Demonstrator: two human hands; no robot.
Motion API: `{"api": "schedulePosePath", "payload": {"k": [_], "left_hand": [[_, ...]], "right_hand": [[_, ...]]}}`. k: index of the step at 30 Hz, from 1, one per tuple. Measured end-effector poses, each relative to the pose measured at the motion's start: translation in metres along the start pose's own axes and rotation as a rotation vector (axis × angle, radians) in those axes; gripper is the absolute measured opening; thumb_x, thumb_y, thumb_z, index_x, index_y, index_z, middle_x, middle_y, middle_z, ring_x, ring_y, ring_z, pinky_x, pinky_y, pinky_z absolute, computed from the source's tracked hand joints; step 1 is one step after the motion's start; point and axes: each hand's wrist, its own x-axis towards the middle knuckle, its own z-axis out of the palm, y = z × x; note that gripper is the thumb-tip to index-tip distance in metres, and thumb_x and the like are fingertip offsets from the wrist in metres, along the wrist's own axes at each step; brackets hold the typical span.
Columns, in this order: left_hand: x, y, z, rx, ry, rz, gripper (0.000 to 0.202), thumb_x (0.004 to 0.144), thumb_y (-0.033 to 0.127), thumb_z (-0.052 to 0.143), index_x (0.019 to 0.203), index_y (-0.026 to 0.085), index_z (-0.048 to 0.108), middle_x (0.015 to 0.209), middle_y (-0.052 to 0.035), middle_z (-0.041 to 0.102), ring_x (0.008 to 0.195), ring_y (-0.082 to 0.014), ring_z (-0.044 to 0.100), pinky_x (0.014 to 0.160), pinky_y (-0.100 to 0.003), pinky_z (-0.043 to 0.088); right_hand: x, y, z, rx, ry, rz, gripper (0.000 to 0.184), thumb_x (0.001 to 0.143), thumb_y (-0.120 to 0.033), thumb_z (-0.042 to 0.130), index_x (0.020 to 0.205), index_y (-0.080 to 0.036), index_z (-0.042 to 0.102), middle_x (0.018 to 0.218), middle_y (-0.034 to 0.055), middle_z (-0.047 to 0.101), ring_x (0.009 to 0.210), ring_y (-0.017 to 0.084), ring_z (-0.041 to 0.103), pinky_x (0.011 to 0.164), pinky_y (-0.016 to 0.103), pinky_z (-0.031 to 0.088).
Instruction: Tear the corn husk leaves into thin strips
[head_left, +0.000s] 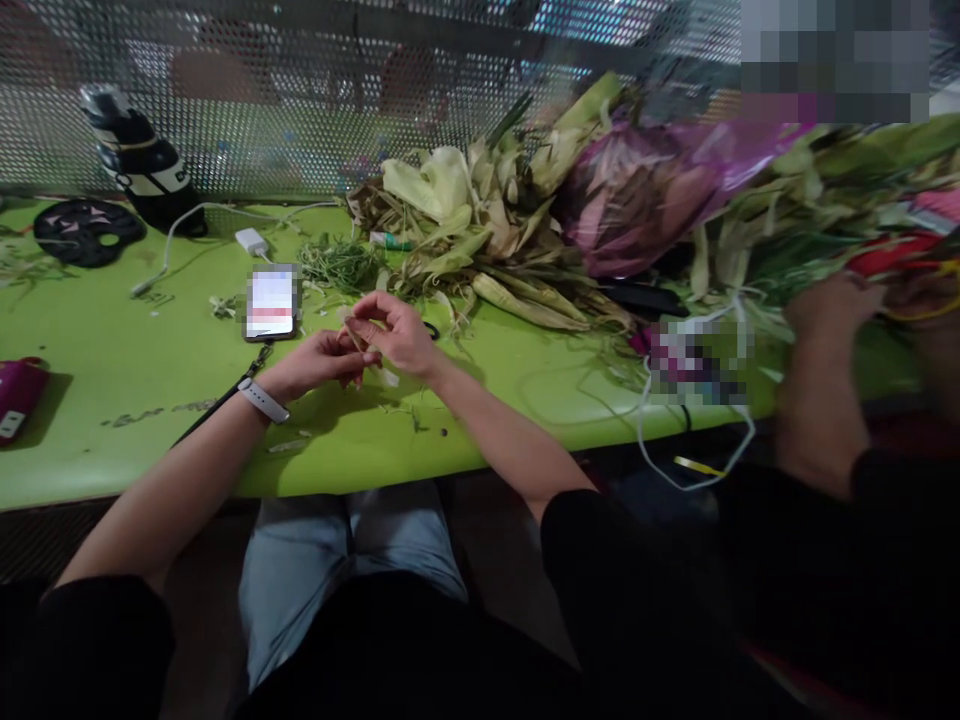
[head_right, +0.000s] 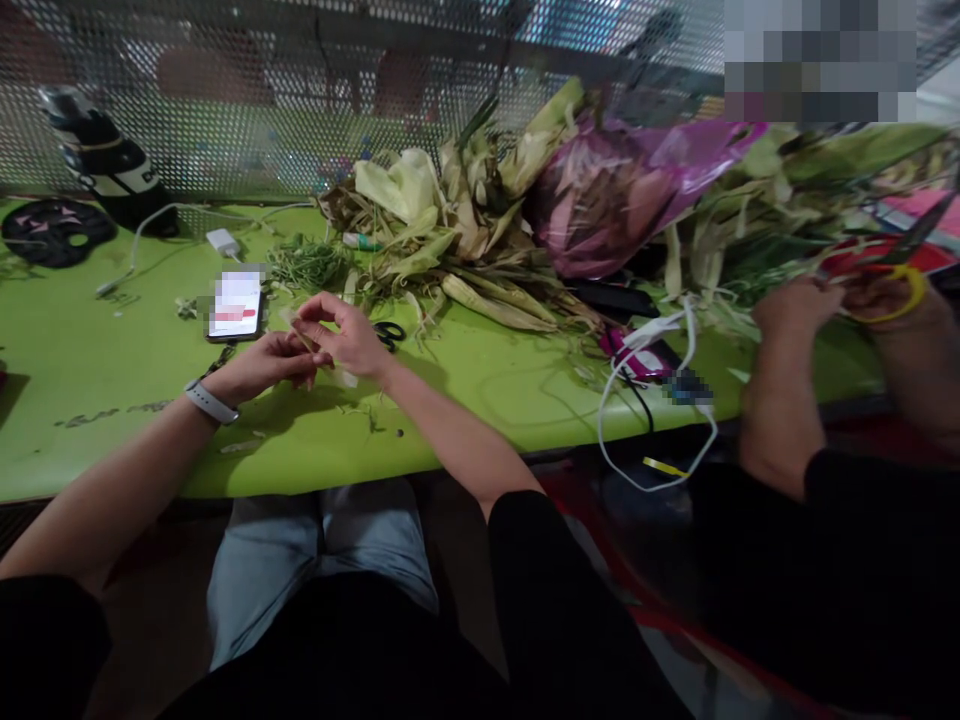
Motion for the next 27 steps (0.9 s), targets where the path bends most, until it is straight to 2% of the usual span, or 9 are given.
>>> {"api": "schedulePosePath", "payload": {"k": [3, 5, 10, 13, 16, 20, 23, 25, 27], "left_hand": [[0.000, 0.000, -0.002, -0.041, 0.053, -0.002, 0.030, 0.080, 0.042, 0.074, 0.069, 0.015, 0.070, 0.057, -0.0038, 0.064, 0.047, -0.0086, 0.052, 0.046, -0.020, 0.041], [0.000, -0.001, -0.004, -0.061, 0.051, 0.003, 0.034, 0.082, 0.045, 0.071, 0.066, 0.015, 0.069, 0.057, -0.0047, 0.064, 0.047, -0.0083, 0.051, 0.045, -0.020, 0.040], [0.000, -0.003, -0.005, -0.016, -0.037, -0.013, 0.033, 0.081, 0.046, 0.072, 0.070, 0.015, 0.072, 0.059, -0.0062, 0.068, 0.046, -0.0096, 0.052, 0.046, -0.022, 0.043], [0.000, -0.003, -0.004, 0.035, -0.111, -0.017, 0.038, 0.082, 0.048, 0.071, 0.065, 0.013, 0.071, 0.059, -0.0086, 0.068, 0.047, -0.0102, 0.054, 0.048, -0.023, 0.045], [-0.001, -0.001, -0.002, 0.034, -0.131, -0.020, 0.040, 0.082, 0.048, 0.072, 0.064, 0.012, 0.071, 0.058, -0.0091, 0.068, 0.047, -0.0102, 0.055, 0.049, -0.023, 0.045], [-0.002, 0.000, -0.002, -0.109, -0.052, -0.046, 0.033, 0.082, 0.045, 0.072, 0.081, 0.012, 0.072, 0.060, -0.0044, 0.067, 0.047, -0.0079, 0.052, 0.046, -0.019, 0.040], [-0.002, -0.001, -0.004, -0.247, 0.056, -0.068, 0.033, 0.084, 0.045, 0.070, 0.085, 0.012, 0.072, 0.059, -0.0025, 0.063, 0.047, -0.0065, 0.050, 0.043, -0.017, 0.035], [-0.001, -0.002, -0.006, -0.311, 0.119, -0.089, 0.032, 0.085, 0.044, 0.068, 0.082, 0.012, 0.071, 0.060, -0.0029, 0.063, 0.050, -0.0073, 0.052, 0.044, -0.018, 0.036], [0.000, -0.004, -0.008, -0.319, 0.166, -0.088, 0.028, 0.085, 0.040, 0.069, 0.079, 0.013, 0.070, 0.059, -0.0023, 0.061, 0.049, -0.0067, 0.051, 0.044, -0.018, 0.036]], "right_hand": [[0.001, -0.001, -0.006, 0.141, -0.119, 0.043, 0.037, 0.087, -0.047, 0.065, 0.112, -0.020, 0.061, 0.099, 0.0042, 0.069, 0.088, 0.015, 0.067, 0.079, 0.031, 0.059], [0.000, 0.000, -0.007, 0.190, -0.157, 0.063, 0.037, 0.087, -0.048, 0.065, 0.110, -0.019, 0.063, 0.095, 0.0038, 0.069, 0.081, 0.014, 0.067, 0.072, 0.030, 0.060], [0.000, 0.004, -0.001, 0.241, -0.117, 0.105, 0.028, 0.085, -0.044, 0.068, 0.096, -0.018, 0.067, 0.080, -0.0008, 0.068, 0.053, 0.007, 0.054, 0.048, 0.024, 0.050], [-0.001, 0.003, 0.005, 0.285, -0.095, 0.091, 0.027, 0.083, -0.042, 0.071, 0.092, -0.017, 0.067, 0.078, -0.0018, 0.067, 0.055, 0.007, 0.055, 0.047, 0.021, 0.049], [-0.001, 0.000, 0.007, 0.278, -0.037, 0.091, 0.029, 0.080, -0.043, 0.073, 0.092, -0.017, 0.068, 0.081, -0.0006, 0.068, 0.063, 0.009, 0.059, 0.051, 0.022, 0.050], [0.004, -0.004, -0.003, 0.224, -0.011, 0.067, 0.036, 0.081, -0.052, 0.071, 0.094, -0.019, 0.068, 0.081, 0.0001, 0.068, 0.065, 0.010, 0.056, 0.058, 0.024, 0.049], [0.007, -0.006, -0.017, 0.101, -0.034, 0.104, 0.046, 0.085, -0.063, 0.060, 0.093, -0.019, 0.066, 0.086, 0.0020, 0.067, 0.077, 0.012, 0.059, 0.069, 0.024, 0.047], [0.008, -0.005, -0.024, -0.019, -0.072, 0.168, 0.052, 0.086, -0.069, 0.054, 0.082, -0.017, 0.063, 0.078, 0.0018, 0.063, 0.072, 0.011, 0.055, 0.066, 0.025, 0.043], [0.009, -0.001, -0.026, -0.111, -0.088, 0.147, 0.054, 0.082, -0.071, 0.057, 0.075, -0.018, 0.058, 0.068, -0.0011, 0.055, 0.064, 0.011, 0.048, 0.061, 0.025, 0.038]]}}
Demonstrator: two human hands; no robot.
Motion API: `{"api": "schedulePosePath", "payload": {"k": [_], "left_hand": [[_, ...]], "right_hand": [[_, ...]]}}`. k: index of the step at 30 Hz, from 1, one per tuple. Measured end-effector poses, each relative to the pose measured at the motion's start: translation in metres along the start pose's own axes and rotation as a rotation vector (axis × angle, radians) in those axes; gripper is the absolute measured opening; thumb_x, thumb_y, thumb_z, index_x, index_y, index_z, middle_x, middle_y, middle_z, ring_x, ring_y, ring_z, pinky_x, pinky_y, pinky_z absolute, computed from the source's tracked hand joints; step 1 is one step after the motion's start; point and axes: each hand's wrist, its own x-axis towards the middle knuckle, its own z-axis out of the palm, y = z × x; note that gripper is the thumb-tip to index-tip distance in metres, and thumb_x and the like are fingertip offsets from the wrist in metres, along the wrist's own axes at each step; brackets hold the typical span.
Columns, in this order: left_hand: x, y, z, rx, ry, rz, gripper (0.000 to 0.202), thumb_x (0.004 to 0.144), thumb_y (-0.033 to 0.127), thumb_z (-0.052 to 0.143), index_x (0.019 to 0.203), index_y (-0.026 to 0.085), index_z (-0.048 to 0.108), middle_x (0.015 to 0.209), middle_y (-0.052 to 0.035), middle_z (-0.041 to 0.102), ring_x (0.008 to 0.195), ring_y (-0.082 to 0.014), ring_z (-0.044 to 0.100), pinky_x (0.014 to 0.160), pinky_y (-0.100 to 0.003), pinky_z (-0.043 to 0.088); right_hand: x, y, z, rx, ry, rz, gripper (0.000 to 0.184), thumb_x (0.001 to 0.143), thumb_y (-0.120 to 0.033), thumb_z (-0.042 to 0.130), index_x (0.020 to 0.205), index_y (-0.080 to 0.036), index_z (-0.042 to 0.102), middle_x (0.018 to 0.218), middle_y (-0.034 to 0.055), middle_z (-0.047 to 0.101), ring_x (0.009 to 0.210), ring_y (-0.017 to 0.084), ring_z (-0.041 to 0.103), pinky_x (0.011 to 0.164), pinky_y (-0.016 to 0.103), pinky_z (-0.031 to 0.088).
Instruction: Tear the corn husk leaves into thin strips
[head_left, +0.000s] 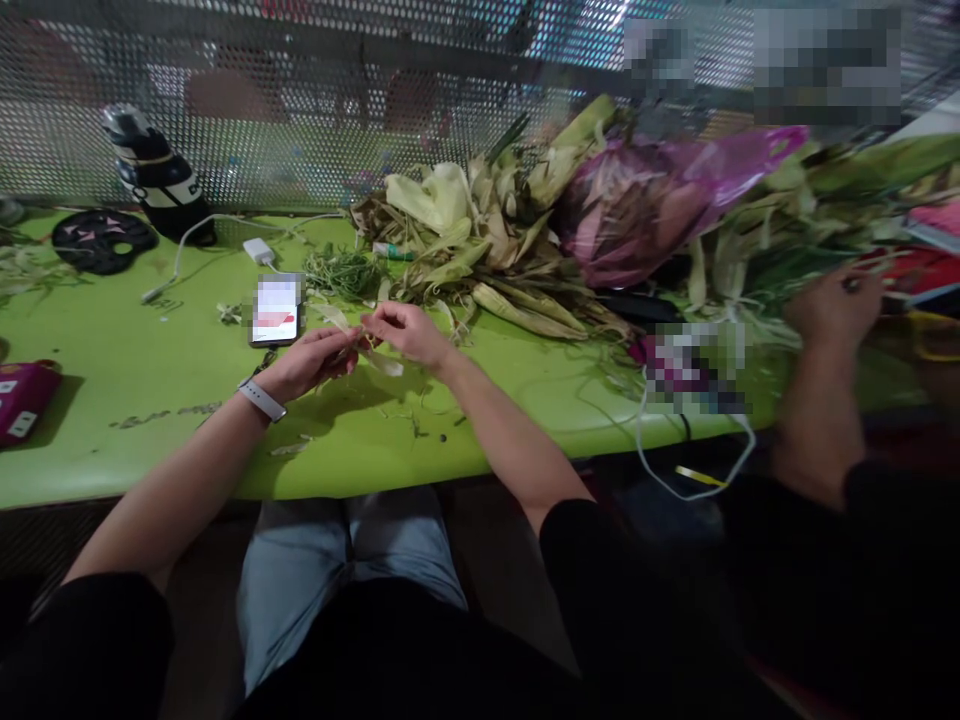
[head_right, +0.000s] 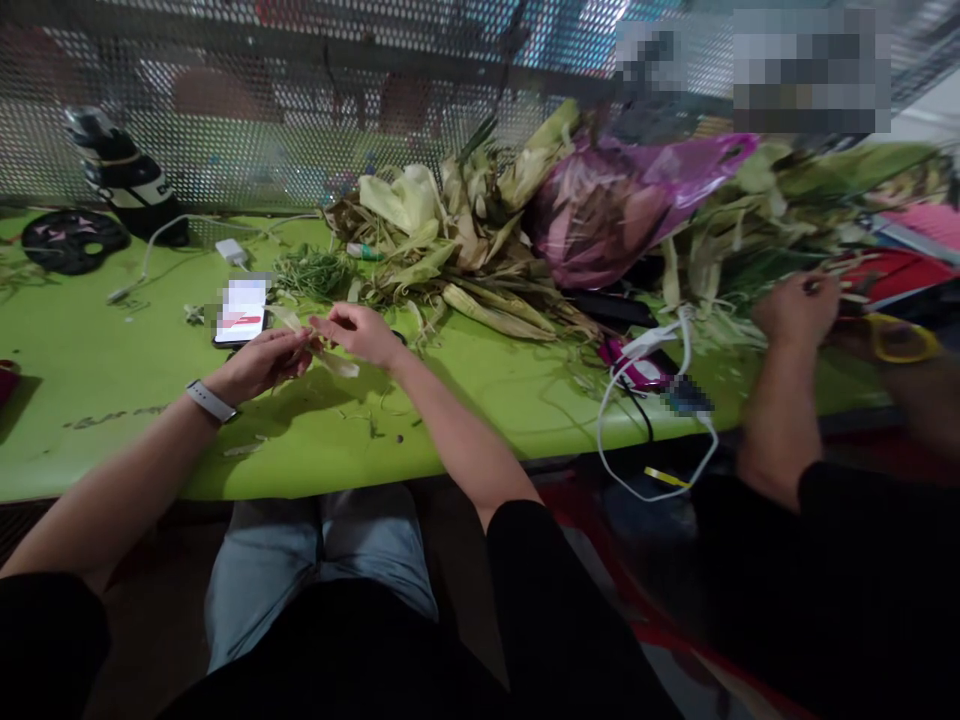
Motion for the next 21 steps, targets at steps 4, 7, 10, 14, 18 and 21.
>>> {"api": "schedulePosePath", "payload": {"k": [4, 7, 10, 14, 18, 21], "left_hand": [[0.001, 0.000, 0.000, 0.097, -0.001, 0.012, 0.022, 0.083, 0.034, 0.072, 0.078, 0.013, 0.070, 0.057, -0.0005, 0.059, 0.047, -0.0050, 0.048, 0.044, -0.017, 0.033], [0.000, 0.001, 0.002, 0.142, -0.024, -0.004, 0.024, 0.083, 0.035, 0.073, 0.075, 0.013, 0.070, 0.056, -0.0005, 0.060, 0.048, -0.0054, 0.049, 0.046, -0.018, 0.037], [-0.001, 0.001, 0.001, 0.164, -0.029, -0.015, 0.026, 0.083, 0.037, 0.073, 0.076, 0.012, 0.071, 0.056, -0.0011, 0.061, 0.048, -0.0060, 0.050, 0.047, -0.018, 0.038], [0.002, -0.005, -0.001, 0.073, -0.022, -0.024, 0.027, 0.083, 0.040, 0.073, 0.084, 0.012, 0.074, 0.062, -0.0038, 0.068, 0.053, -0.0087, 0.058, 0.055, -0.021, 0.046], [0.007, -0.009, -0.003, -0.163, 0.053, 0.032, 0.031, 0.090, 0.039, 0.065, 0.103, 0.013, 0.074, 0.089, -0.0111, 0.077, 0.086, -0.0170, 0.072, 0.081, -0.028, 0.054], [0.007, -0.008, -0.002, -0.245, 0.146, 0.136, 0.022, 0.091, 0.030, 0.064, 0.103, 0.014, 0.074, 0.099, -0.0098, 0.077, 0.098, -0.0165, 0.071, 0.096, -0.029, 0.051]], "right_hand": [[0.004, 0.007, 0.005, -0.180, 0.101, -0.150, 0.052, 0.086, -0.070, 0.053, 0.074, -0.019, 0.052, 0.068, -0.0021, 0.049, 0.064, 0.012, 0.043, 0.063, 0.027, 0.036], [0.006, 0.012, 0.008, -0.395, 0.249, -0.281, 0.049, 0.092, -0.066, 0.046, 0.072, -0.020, 0.047, 0.075, 0.0012, 0.051, 0.072, 0.014, 0.047, 0.072, 0.030, 0.037], [0.008, 0.017, 0.006, -0.533, 0.309, -0.349, 0.047, 0.094, -0.062, 0.044, 0.072, -0.021, 0.046, 0.077, 0.0030, 0.053, 0.078, 0.016, 0.049, 0.076, 0.031, 0.039], [0.006, 0.015, -0.001, -0.516, 0.316, -0.347, 0.044, 0.094, -0.061, 0.045, 0.078, -0.021, 0.051, 0.080, 0.0041, 0.056, 0.077, 0.017, 0.052, 0.074, 0.031, 0.043], [-0.003, 0.002, 0.000, -0.479, 0.572, -0.418, 0.041, 0.095, -0.058, 0.045, 0.081, -0.021, 0.056, 0.088, 0.0081, 0.060, 0.093, 0.021, 0.055, 0.087, 0.037, 0.045], [-0.010, -0.003, 0.013, -0.425, 0.314, -0.292, 0.046, 0.096, -0.056, 0.044, 0.070, -0.020, 0.054, 0.073, 0.0043, 0.057, 0.070, 0.016, 0.051, 0.068, 0.032, 0.043]]}}
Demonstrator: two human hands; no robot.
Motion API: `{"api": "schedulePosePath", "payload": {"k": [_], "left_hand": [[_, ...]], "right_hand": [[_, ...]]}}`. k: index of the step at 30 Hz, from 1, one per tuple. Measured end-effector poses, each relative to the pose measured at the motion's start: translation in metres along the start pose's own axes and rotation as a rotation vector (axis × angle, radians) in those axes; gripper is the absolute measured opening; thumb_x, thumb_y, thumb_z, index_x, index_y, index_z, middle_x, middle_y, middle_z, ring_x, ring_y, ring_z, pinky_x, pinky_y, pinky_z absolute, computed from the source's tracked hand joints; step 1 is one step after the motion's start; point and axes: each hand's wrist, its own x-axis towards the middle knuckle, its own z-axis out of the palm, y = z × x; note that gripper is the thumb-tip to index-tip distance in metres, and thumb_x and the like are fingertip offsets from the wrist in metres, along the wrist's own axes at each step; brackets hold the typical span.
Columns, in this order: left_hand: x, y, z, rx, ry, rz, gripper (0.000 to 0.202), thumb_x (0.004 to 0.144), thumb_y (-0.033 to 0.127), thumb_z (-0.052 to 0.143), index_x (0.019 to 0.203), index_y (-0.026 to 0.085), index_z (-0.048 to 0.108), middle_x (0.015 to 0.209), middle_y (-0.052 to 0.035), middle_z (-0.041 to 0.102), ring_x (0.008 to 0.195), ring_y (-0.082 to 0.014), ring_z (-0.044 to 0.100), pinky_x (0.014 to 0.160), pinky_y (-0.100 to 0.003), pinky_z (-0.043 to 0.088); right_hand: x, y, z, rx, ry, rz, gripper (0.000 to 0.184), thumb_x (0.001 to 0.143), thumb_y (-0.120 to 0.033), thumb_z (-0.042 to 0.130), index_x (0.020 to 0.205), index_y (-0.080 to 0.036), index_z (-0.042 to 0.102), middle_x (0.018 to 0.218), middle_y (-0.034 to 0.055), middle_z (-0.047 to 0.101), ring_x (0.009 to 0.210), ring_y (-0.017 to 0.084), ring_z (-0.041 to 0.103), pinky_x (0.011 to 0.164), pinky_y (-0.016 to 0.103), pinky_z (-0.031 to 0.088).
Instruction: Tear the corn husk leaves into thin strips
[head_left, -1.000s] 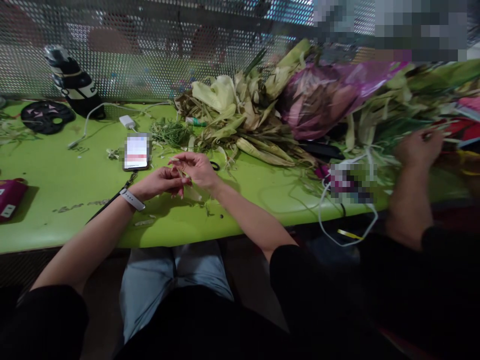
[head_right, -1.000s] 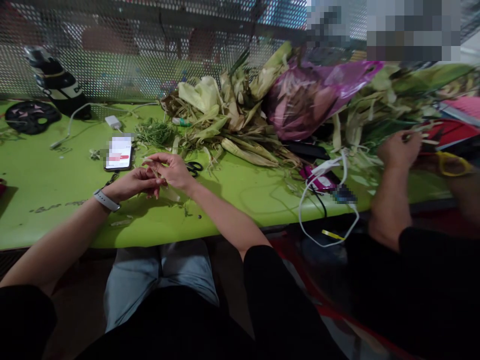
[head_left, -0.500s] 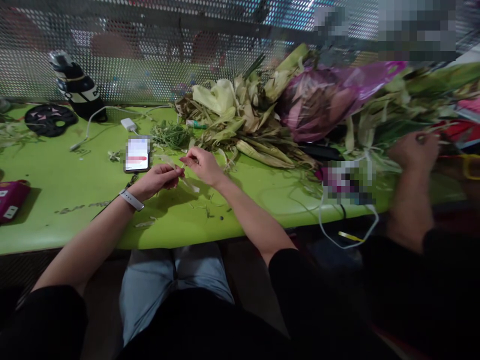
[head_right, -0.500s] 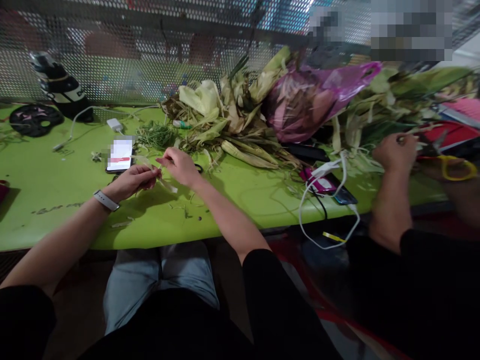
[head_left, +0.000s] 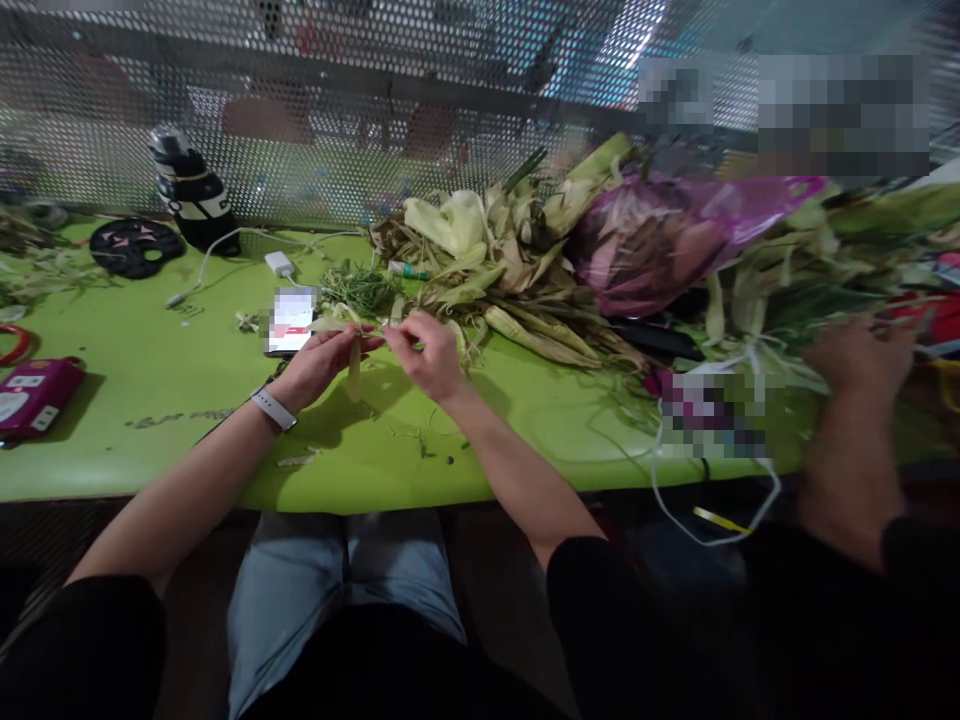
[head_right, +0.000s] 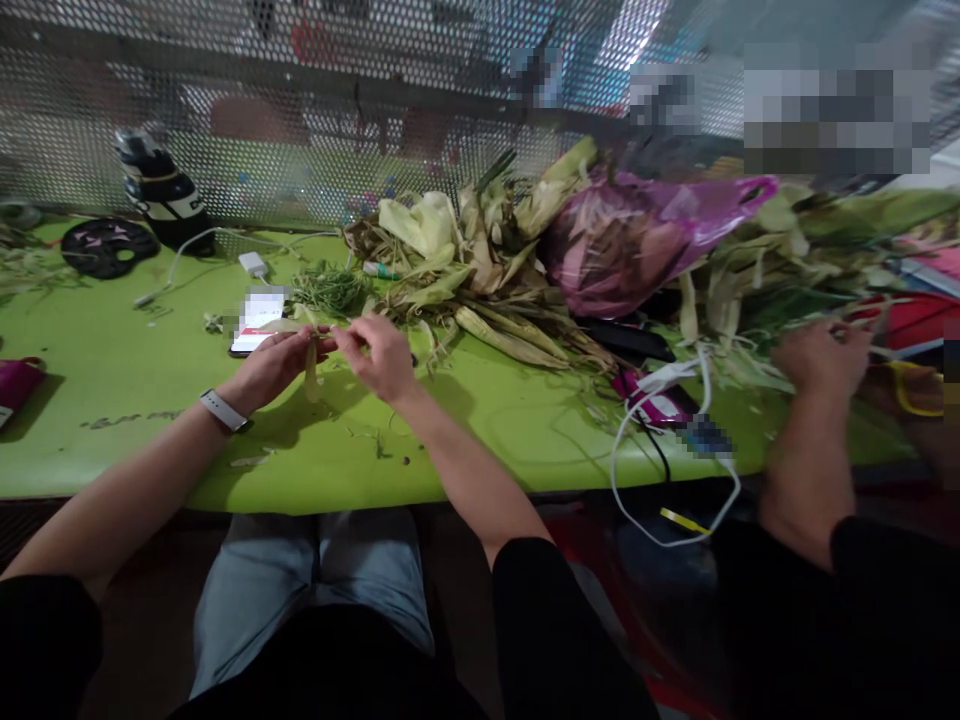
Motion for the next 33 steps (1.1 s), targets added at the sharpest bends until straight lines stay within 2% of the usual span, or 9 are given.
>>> {"api": "schedulePosePath", "payload": {"k": [3, 5, 9, 14, 19, 23, 25, 28, 33], "left_hand": [[-0.002, 0.001, 0.004, -0.021, 0.015, 0.044, 0.019, 0.088, 0.026, 0.068, 0.101, 0.014, 0.074, 0.098, -0.0089, 0.077, 0.098, -0.0171, 0.071, 0.098, -0.031, 0.051], [-0.003, 0.000, 0.006, -0.029, 0.019, 0.060, 0.018, 0.085, 0.027, 0.071, 0.099, 0.015, 0.074, 0.096, -0.0087, 0.077, 0.099, -0.0180, 0.071, 0.097, -0.032, 0.051], [-0.002, -0.001, 0.006, -0.030, 0.049, 0.095, 0.021, 0.079, 0.029, 0.078, 0.093, 0.015, 0.073, 0.097, -0.0083, 0.076, 0.100, -0.0181, 0.071, 0.097, -0.032, 0.051], [-0.001, 0.000, 0.004, 0.008, 0.047, 0.108, 0.029, 0.072, 0.034, 0.084, 0.090, 0.014, 0.073, 0.095, -0.0085, 0.074, 0.096, -0.0199, 0.071, 0.088, -0.032, 0.053], [-0.004, 0.009, 0.002, 0.028, 0.104, 0.093, 0.022, 0.078, 0.031, 0.077, 0.092, 0.015, 0.069, 0.090, -0.0054, 0.072, 0.083, -0.0149, 0.069, 0.069, -0.026, 0.054], [-0.005, 0.013, 0.000, 0.112, 0.082, 0.031, 0.021, 0.089, 0.034, 0.063, 0.097, 0.015, 0.066, 0.067, 0.0000, 0.061, 0.058, -0.0083, 0.055, 0.046, -0.017, 0.037], [-0.004, 0.012, 0.000, 0.129, 0.085, 0.016, 0.020, 0.091, 0.033, 0.060, 0.096, 0.015, 0.064, 0.064, 0.0006, 0.059, 0.052, -0.0077, 0.050, 0.043, -0.017, 0.032], [-0.003, 0.009, 0.000, 0.145, 0.082, 0.058, 0.016, 0.089, 0.029, 0.061, 0.097, 0.015, 0.061, 0.066, 0.0002, 0.060, 0.053, -0.0073, 0.048, 0.047, -0.018, 0.033], [-0.003, 0.007, 0.001, 0.278, 0.054, 0.182, 0.019, 0.087, 0.032, 0.068, 0.096, 0.017, 0.059, 0.062, 0.0038, 0.054, 0.051, -0.0065, 0.043, 0.050, -0.019, 0.032]], "right_hand": [[-0.007, -0.004, 0.016, 0.063, -0.295, 0.128, 0.043, 0.093, -0.055, 0.052, 0.070, -0.018, 0.058, 0.073, 0.0032, 0.059, 0.062, 0.013, 0.048, 0.059, 0.029, 0.037], [-0.009, -0.004, 0.026, 0.102, -0.341, 0.185, 0.040, 0.091, -0.053, 0.054, 0.072, -0.018, 0.058, 0.069, 0.0015, 0.056, 0.060, 0.013, 0.045, 0.059, 0.029, 0.034], [-0.009, 0.001, 0.035, 0.196, -0.364, 0.146, 0.030, 0.093, -0.042, 0.051, 0.076, -0.018, 0.056, 0.072, 0.0008, 0.055, 0.066, 0.013, 0.046, 0.065, 0.029, 0.035], [-0.010, 0.004, 0.036, 0.340, -0.518, 0.165, 0.038, 0.092, -0.052, 0.051, 0.074, -0.018, 0.052, 0.068, -0.0015, 0.049, 0.064, 0.012, 0.043, 0.062, 0.027, 0.035], [-0.011, -0.001, 0.030, 0.245, -0.411, 0.108, 0.037, 0.092, -0.051, 0.053, 0.078, -0.018, 0.059, 0.070, 0.0001, 0.056, 0.060, 0.012, 0.046, 0.060, 0.028, 0.037], [-0.006, 0.001, 0.016, 0.029, 0.020, -0.034, 0.032, 0.095, -0.046, 0.049, 0.082, -0.019, 0.062, 0.084, 0.0071, 0.065, 0.077, 0.018, 0.057, 0.074, 0.035, 0.045], [-0.002, 0.005, 0.013, -0.033, 0.102, -0.054, 0.030, 0.096, -0.045, 0.048, 0.090, -0.019, 0.063, 0.098, 0.0102, 0.067, 0.095, 0.021, 0.059, 0.087, 0.038, 0.045], [0.000, 0.009, 0.015, -0.003, -0.084, 0.002, 0.035, 0.096, -0.049, 0.048, 0.096, -0.018, 0.064, 0.098, 0.0098, 0.068, 0.093, 0.020, 0.061, 0.085, 0.036, 0.046], [-0.003, 0.002, 0.016, 0.117, -0.313, 0.044, 0.035, 0.095, -0.048, 0.049, 0.083, -0.018, 0.063, 0.079, 0.0028, 0.064, 0.073, 0.015, 0.056, 0.072, 0.029, 0.043]]}}
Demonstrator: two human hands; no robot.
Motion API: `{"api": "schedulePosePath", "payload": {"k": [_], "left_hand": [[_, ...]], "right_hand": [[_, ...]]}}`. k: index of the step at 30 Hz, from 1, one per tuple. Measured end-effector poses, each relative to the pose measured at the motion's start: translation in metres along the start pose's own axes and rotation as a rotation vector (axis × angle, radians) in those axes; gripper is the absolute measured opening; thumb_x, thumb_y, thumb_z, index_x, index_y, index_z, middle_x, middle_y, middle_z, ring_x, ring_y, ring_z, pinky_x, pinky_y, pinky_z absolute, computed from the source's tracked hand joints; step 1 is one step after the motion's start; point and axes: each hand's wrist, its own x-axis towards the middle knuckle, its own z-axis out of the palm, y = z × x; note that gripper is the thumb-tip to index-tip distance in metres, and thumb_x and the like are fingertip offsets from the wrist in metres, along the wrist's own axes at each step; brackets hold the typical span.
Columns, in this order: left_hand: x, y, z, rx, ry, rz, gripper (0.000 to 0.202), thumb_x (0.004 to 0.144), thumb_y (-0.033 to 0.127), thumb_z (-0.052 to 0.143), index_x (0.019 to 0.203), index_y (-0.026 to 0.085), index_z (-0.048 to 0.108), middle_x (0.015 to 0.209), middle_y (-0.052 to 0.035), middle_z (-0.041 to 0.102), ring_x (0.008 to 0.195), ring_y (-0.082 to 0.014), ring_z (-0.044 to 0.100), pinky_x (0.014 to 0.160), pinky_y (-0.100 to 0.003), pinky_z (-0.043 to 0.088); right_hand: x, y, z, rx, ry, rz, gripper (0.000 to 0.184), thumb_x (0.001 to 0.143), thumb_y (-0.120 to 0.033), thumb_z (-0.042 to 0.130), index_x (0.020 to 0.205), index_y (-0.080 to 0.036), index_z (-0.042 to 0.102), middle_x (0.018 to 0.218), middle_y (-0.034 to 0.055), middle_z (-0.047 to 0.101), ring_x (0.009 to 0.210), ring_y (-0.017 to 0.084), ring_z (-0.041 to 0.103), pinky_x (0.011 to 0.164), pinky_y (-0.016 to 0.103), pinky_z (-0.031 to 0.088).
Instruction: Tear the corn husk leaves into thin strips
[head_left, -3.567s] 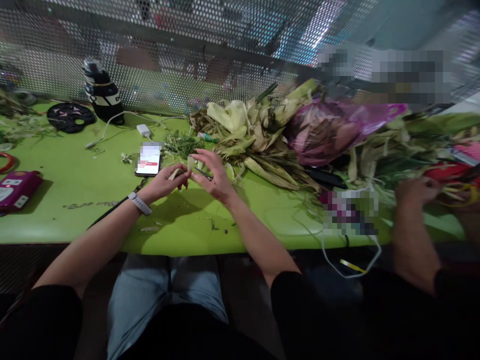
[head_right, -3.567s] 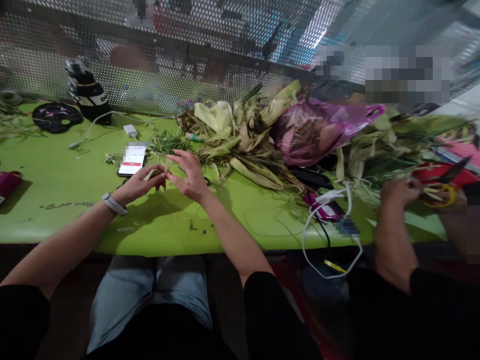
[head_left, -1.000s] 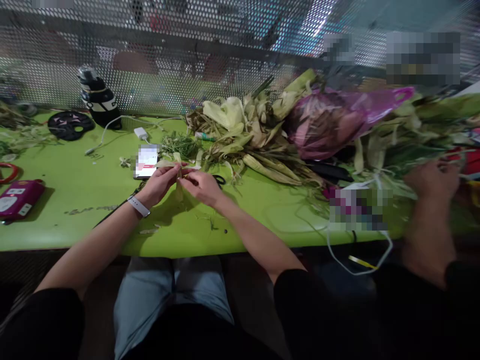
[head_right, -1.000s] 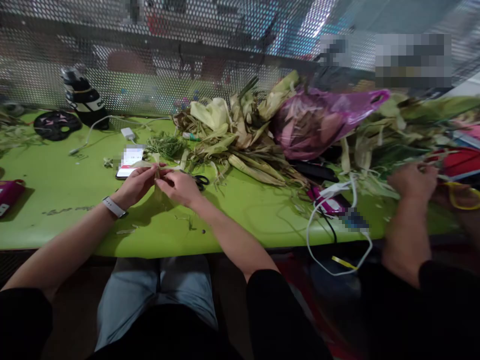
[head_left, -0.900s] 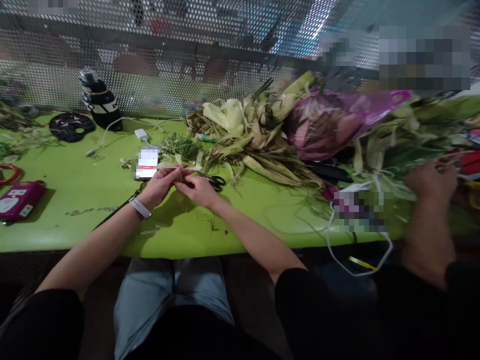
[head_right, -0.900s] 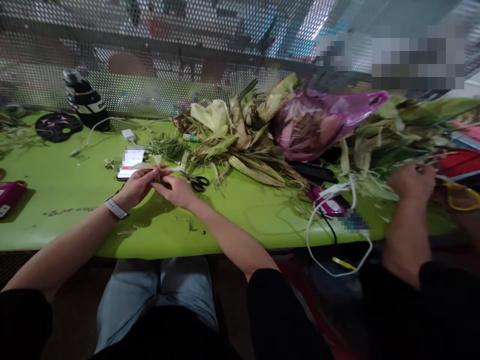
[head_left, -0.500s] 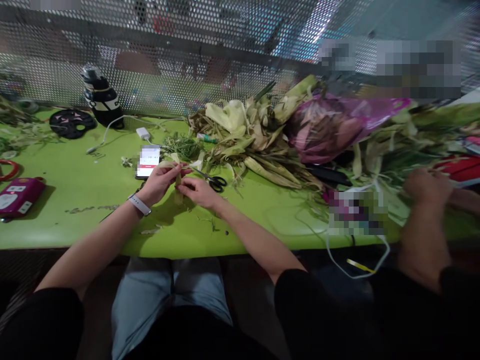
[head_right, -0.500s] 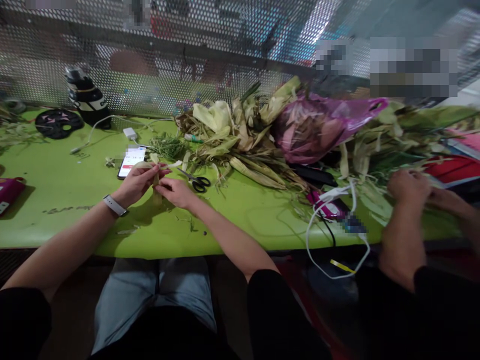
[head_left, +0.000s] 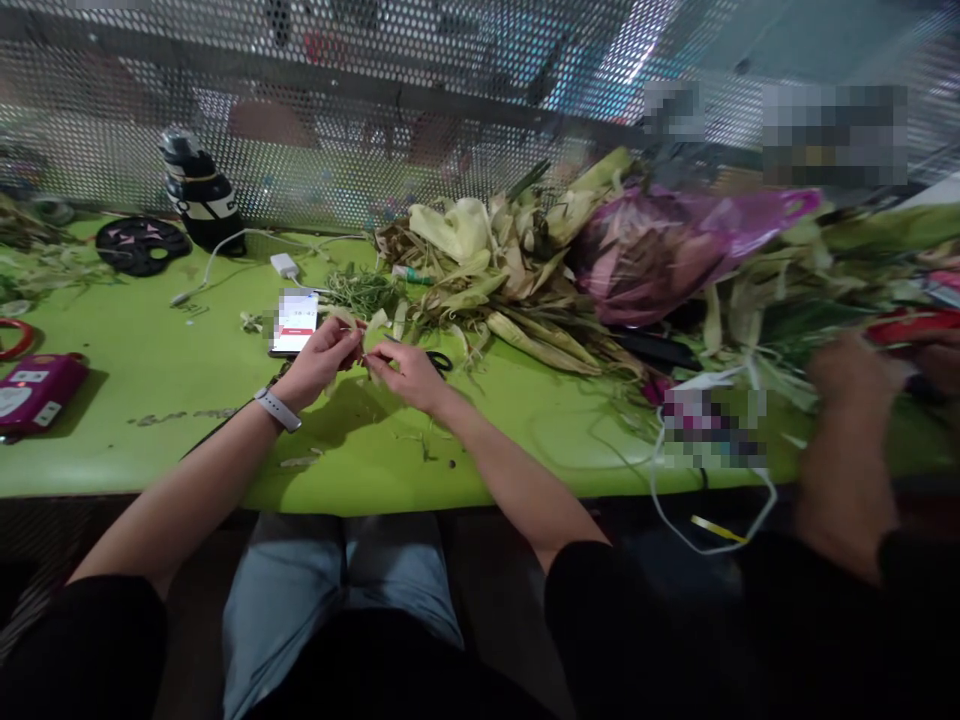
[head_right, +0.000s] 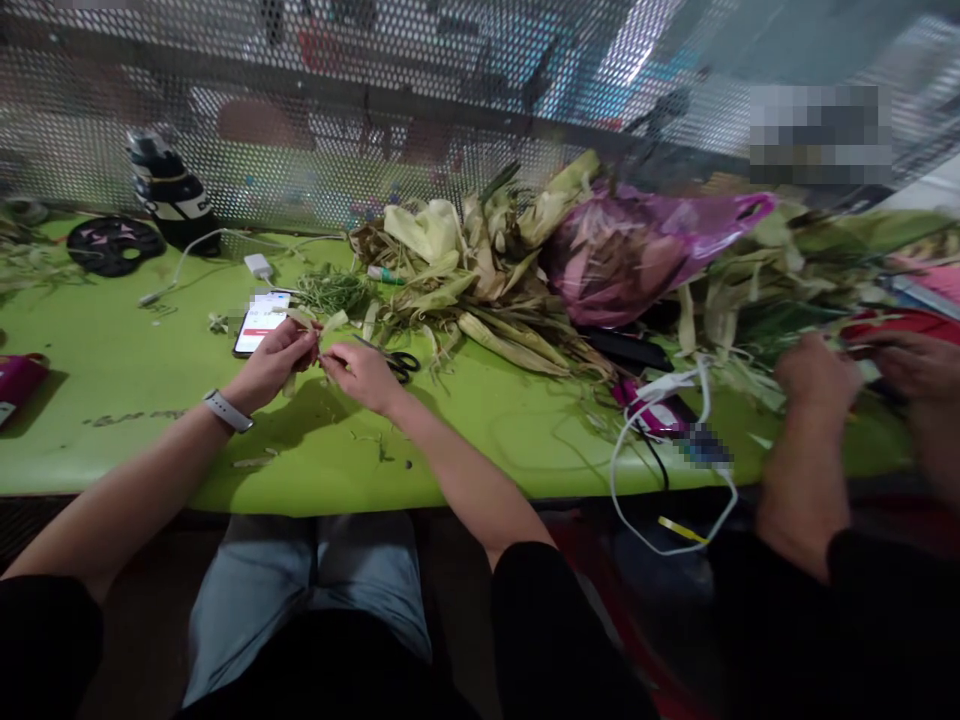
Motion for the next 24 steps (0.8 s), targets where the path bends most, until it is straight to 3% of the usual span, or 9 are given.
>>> {"api": "schedulePosePath", "payload": {"k": [3, 6, 9, 12, 15, 20, 22, 24], "left_hand": [[-0.001, 0.002, 0.001, 0.044, -0.066, 0.025, 0.018, 0.089, 0.033, 0.066, 0.097, 0.018, 0.059, 0.060, 0.0046, 0.052, 0.049, -0.0063, 0.040, 0.048, -0.020, 0.030], [-0.004, 0.004, 0.002, 0.077, -0.149, -0.019, 0.016, 0.088, 0.031, 0.066, 0.090, 0.017, 0.060, 0.061, 0.0035, 0.054, 0.050, -0.0068, 0.044, 0.049, -0.020, 0.034], [-0.006, 0.005, 0.004, 0.118, -0.171, -0.050, 0.019, 0.086, 0.034, 0.069, 0.083, 0.017, 0.062, 0.061, 0.0018, 0.056, 0.051, -0.0077, 0.048, 0.049, -0.021, 0.035], [-0.006, 0.005, 0.003, 0.188, -0.169, -0.060, 0.024, 0.081, 0.038, 0.073, 0.077, 0.016, 0.064, 0.057, 0.0014, 0.056, 0.048, -0.0071, 0.046, 0.045, -0.021, 0.031], [-0.004, 0.006, 0.000, 0.290, -0.237, -0.094, 0.028, 0.080, 0.041, 0.074, 0.077, 0.014, 0.067, 0.054, 0.0008, 0.057, 0.045, -0.0067, 0.044, 0.044, -0.021, 0.030], [-0.002, 0.010, -0.004, 0.291, -0.304, -0.053, 0.028, 0.079, 0.040, 0.076, 0.083, 0.014, 0.069, 0.062, -0.0018, 0.063, 0.055, -0.0100, 0.055, 0.052, -0.022, 0.043], [-0.002, 0.010, -0.003, 0.320, -0.324, -0.056, 0.025, 0.079, 0.038, 0.076, 0.084, 0.014, 0.070, 0.062, -0.0018, 0.063, 0.054, -0.0101, 0.056, 0.051, -0.022, 0.042], [-0.002, 0.010, -0.002, 0.370, -0.338, -0.058, 0.022, 0.079, 0.035, 0.076, 0.082, 0.014, 0.070, 0.063, -0.0028, 0.064, 0.055, -0.0110, 0.057, 0.051, -0.022, 0.043]], "right_hand": [[0.000, -0.002, -0.003, 0.161, 0.019, 0.116, 0.039, 0.090, -0.053, 0.055, 0.074, -0.018, 0.061, 0.073, 0.0014, 0.061, 0.068, 0.014, 0.053, 0.068, 0.028, 0.042], [0.004, 0.004, -0.003, 0.435, -0.004, 0.356, 0.058, 0.090, -0.069, 0.044, 0.063, -0.019, 0.055, 0.060, 0.0007, 0.053, 0.056, 0.012, 0.047, 0.057, 0.028, 0.039], [0.008, 0.009, 0.002, 0.601, -0.049, 0.475, 0.066, 0.088, -0.077, 0.037, 0.055, -0.020, 0.049, 0.048, -0.0018, 0.043, 0.045, 0.010, 0.037, 0.047, 0.027, 0.031], [0.008, 0.007, 0.006, 0.590, 0.039, 0.475, 0.063, 0.084, -0.075, 0.049, 0.052, -0.021, 0.045, 0.042, -0.0053, 0.035, 0.040, 0.008, 0.030, 0.044, 0.026, 0.025], [0.006, 0.003, 0.007, 0.510, 0.126, 0.425, 0.061, 0.083, -0.071, 0.054, 0.051, -0.020, 0.048, 0.041, -0.0054, 0.037, 0.040, 0.008, 0.033, 0.045, 0.025, 0.026], [0.005, 0.004, 0.010, 0.406, 0.194, 0.367, 0.059, 0.089, -0.065, 0.047, 0.053, -0.019, 0.049, 0.044, -0.0040, 0.042, 0.043, 0.008, 0.039, 0.049, 0.025, 0.033], [0.005, 0.006, 0.009, 0.350, 0.199, 0.365, 0.055, 0.091, -0.063, 0.045, 0.058, -0.019, 0.051, 0.047, -0.0031, 0.045, 0.046, 0.010, 0.043, 0.051, 0.026, 0.036], [0.004, 0.007, 0.005, 0.229, 0.270, 0.307, 0.046, 0.090, -0.061, 0.050, 0.075, -0.019, 0.058, 0.062, 0.0007, 0.058, 0.059, 0.013, 0.054, 0.059, 0.028, 0.044]]}}
